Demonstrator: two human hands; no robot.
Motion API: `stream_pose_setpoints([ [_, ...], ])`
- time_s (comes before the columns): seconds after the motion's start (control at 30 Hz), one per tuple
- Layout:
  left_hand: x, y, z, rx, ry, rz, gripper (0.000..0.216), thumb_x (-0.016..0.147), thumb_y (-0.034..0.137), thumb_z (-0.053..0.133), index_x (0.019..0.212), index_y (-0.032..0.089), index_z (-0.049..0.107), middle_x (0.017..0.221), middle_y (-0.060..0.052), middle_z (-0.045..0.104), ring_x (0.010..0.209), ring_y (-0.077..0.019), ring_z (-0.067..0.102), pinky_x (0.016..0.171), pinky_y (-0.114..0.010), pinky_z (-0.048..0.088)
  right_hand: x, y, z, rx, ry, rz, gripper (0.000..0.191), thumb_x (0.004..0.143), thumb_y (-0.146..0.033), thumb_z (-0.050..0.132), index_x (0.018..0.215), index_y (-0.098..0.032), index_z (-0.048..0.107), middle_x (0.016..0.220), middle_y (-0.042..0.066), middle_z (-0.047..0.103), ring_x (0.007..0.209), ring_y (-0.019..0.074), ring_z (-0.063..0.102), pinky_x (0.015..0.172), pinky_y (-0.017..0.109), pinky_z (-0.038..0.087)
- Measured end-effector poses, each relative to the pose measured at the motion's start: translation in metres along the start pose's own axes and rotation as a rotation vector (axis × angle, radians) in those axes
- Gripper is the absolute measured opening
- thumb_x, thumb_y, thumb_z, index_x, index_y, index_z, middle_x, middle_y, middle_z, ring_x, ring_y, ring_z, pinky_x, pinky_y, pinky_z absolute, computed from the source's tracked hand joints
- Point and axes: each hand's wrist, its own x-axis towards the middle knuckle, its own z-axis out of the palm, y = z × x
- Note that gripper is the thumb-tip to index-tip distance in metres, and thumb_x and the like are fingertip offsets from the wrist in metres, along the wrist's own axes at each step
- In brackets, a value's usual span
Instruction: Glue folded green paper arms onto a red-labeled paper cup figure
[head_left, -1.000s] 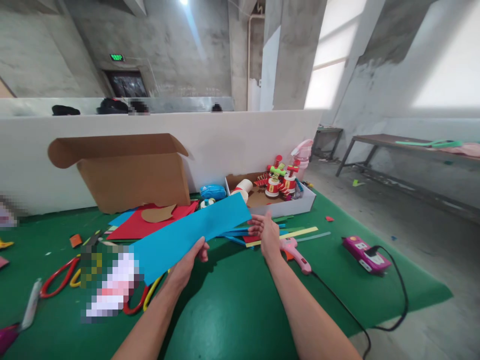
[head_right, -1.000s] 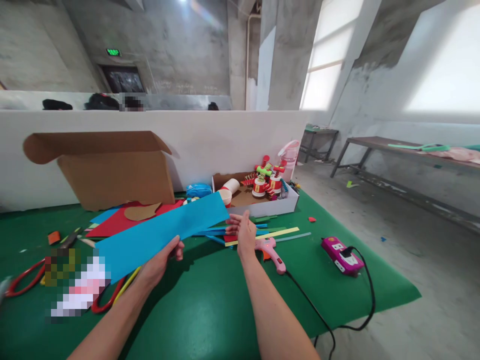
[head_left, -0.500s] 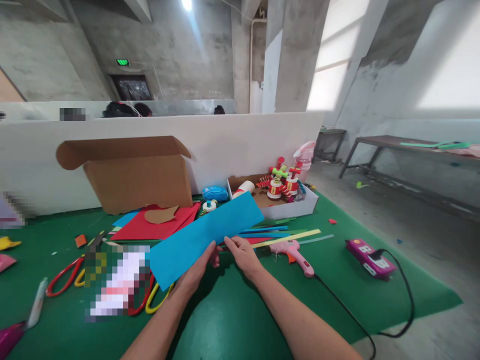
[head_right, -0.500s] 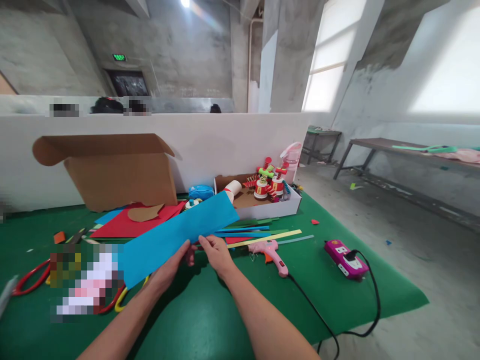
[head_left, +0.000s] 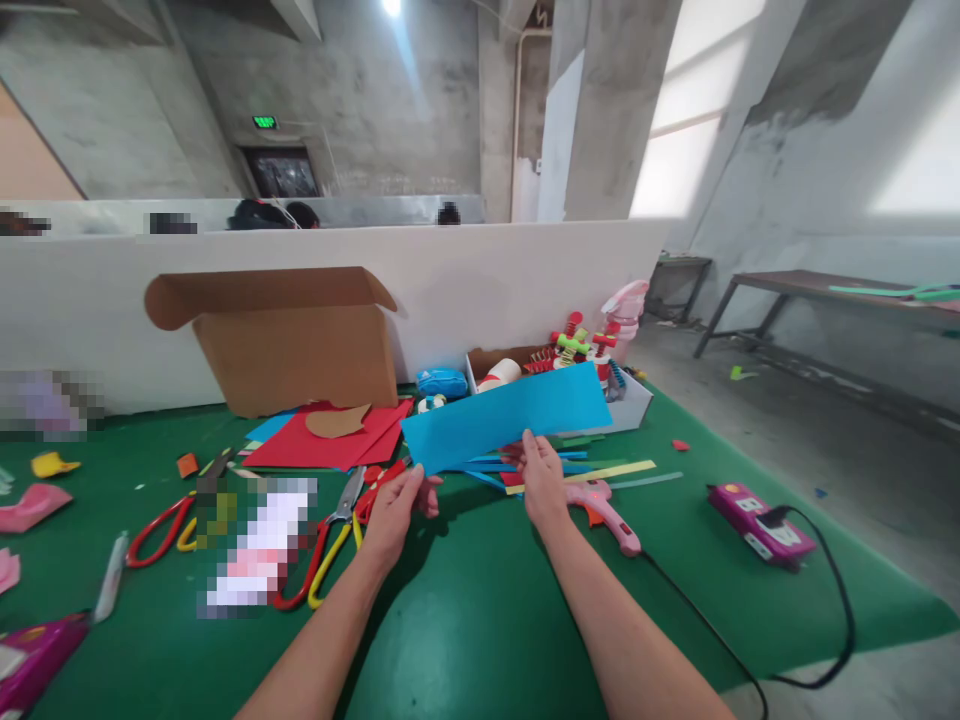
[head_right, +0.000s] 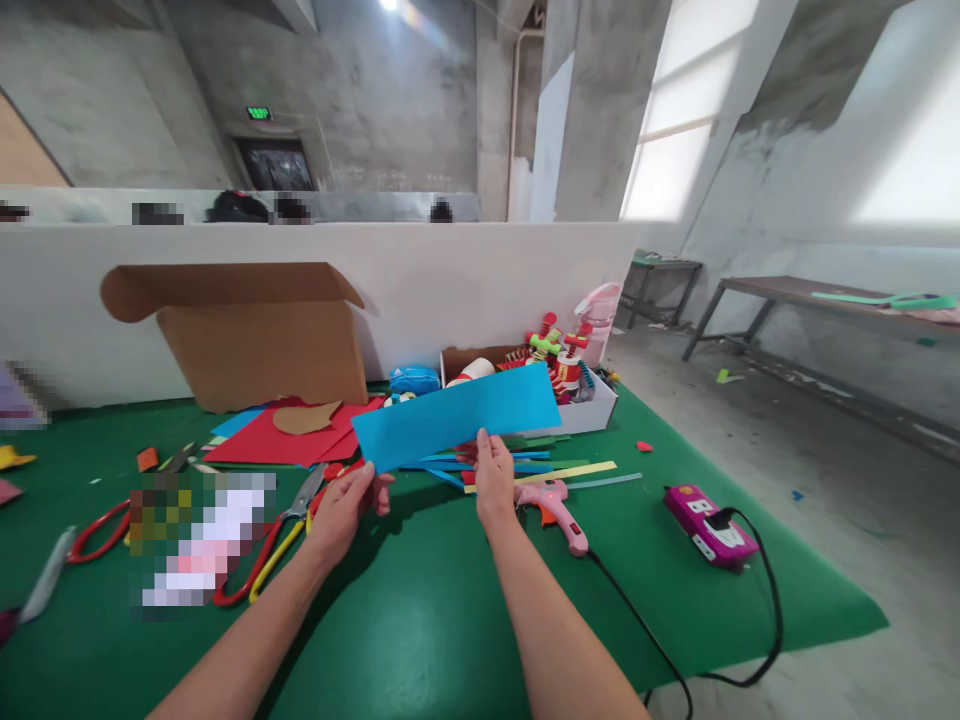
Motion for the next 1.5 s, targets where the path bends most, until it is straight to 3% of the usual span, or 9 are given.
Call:
stream_pose_setpoints([
  [0.13,0.006,0.001,-0.013,-0.115,0.05,0.036,0.052,0.075,0.064,0.056,0.068,0.014,0.065,0.054,-0.002,0.059,0.05,-0.0132,0.055,0.053,-0.026,0.046,0.006,-0.01,-0.009,0.078,0.039,-0.012,0.041,0.061,-0.056,0.075,0.069,-0.024,0.05,0.062,-0.002,0.063,0.06,0.017,0.062,0.058,0.03,0.052],
  [0.33,0.01,0.013,-0.022,-0.191,0.118,0.008,0.052,0.076,0.065,0.055,0.074,0.014,0.063,0.056,-0.001,0.059,0.048,-0.0119,0.054,0.049,-0.024,0.042,0.0,-0.016,-0.007,0.126,-0.166,0.222,0.033,0.058,-0.045,0.075,0.068,-0.022,0.053,0.056,-0.004,0.062,0.051,0.0141,0.056,0.049,0.027,0.048],
  [0.53,0.005,0.018,-0.017,-0.177,-0.183,-0.17,0.059,0.076,0.072,0.048,0.077,0.014,0.061,0.058,-0.002,0.059,0.043,-0.0113,0.052,0.04,-0.022,0.035,-0.011,-0.008,-0.005,-0.128,-0.462,0.392,0.032,0.061,-0.045,0.073,0.069,-0.019,0.057,0.047,-0.007,0.055,0.039,0.0095,0.048,0.038,0.021,0.038],
  [0.7,0.0,0.012,-0.014,-0.076,-0.268,-0.235,0.047,0.071,0.064,0.063,0.078,0.018,0.053,0.053,0.005,0.051,0.041,-0.0092,0.049,0.038,-0.018,0.032,-0.015,0.003,-0.004,-0.276,-0.586,0.365,0.04,0.067,-0.056,0.067,0.066,-0.019,0.051,0.043,-0.007,0.053,0.035,0.0086,0.048,0.035,0.018,0.035],
  [0.93,-0.002,0.011,-0.004,0.078,-0.239,-0.188,0.052,0.059,0.063,0.073,0.077,0.018,0.054,0.05,0.009,0.043,0.041,-0.0058,0.037,0.039,-0.018,0.03,-0.022,0.013,0.004,-0.257,-0.486,0.252,0.042,0.066,-0.059,0.067,0.064,-0.019,0.053,0.051,-0.005,0.057,0.048,0.0101,0.051,0.048,0.021,0.041],
  [1.07,-0.002,0.011,-0.001,0.041,-0.22,-0.147,0.053,0.062,0.066,0.069,0.079,0.018,0.056,0.052,0.008,0.046,0.045,-0.0075,0.043,0.044,-0.019,0.034,-0.011,0.012,0.007,-0.129,-0.231,0.078,0.038,0.068,-0.057,0.067,0.069,-0.02,0.058,0.059,-0.004,0.059,0.057,0.0121,0.051,0.055,0.023,0.043],
  [1.17,-0.003,0.01,0.0,0.053,-0.255,-0.134,0.057,0.061,0.068,0.069,0.082,0.017,0.057,0.057,0.003,0.057,0.047,-0.0094,0.049,0.047,-0.021,0.037,0.017,-0.003,0.005,-0.064,0.0,-0.021,0.032,0.072,-0.05,0.067,0.067,-0.02,0.055,0.055,-0.006,0.056,0.055,0.0109,0.05,0.053,0.021,0.043],
  [1.37,-0.004,0.006,0.002,0.108,-0.292,-0.167,0.061,0.059,0.069,0.069,0.086,0.015,0.06,0.059,0.0,0.062,0.048,-0.0102,0.051,0.049,-0.023,0.041,0.092,-0.048,-0.01,-0.001,0.212,0.151,0.011,0.078,-0.022,0.065,0.072,-0.017,0.058,0.051,-0.004,0.058,0.052,0.0134,0.056,0.056,0.025,0.051],
  [1.5,-0.002,0.001,0.003,0.136,-0.313,-0.188,0.059,0.059,0.068,0.069,0.084,0.015,0.06,0.059,0.0,0.062,0.047,-0.0095,0.051,0.048,-0.023,0.041,0.118,-0.062,-0.027,-0.01,0.313,0.2,0.007,0.083,-0.01,0.056,0.085,-0.013,0.062,0.048,-0.002,0.059,0.054,0.0171,0.062,0.062,0.032,0.057],
])
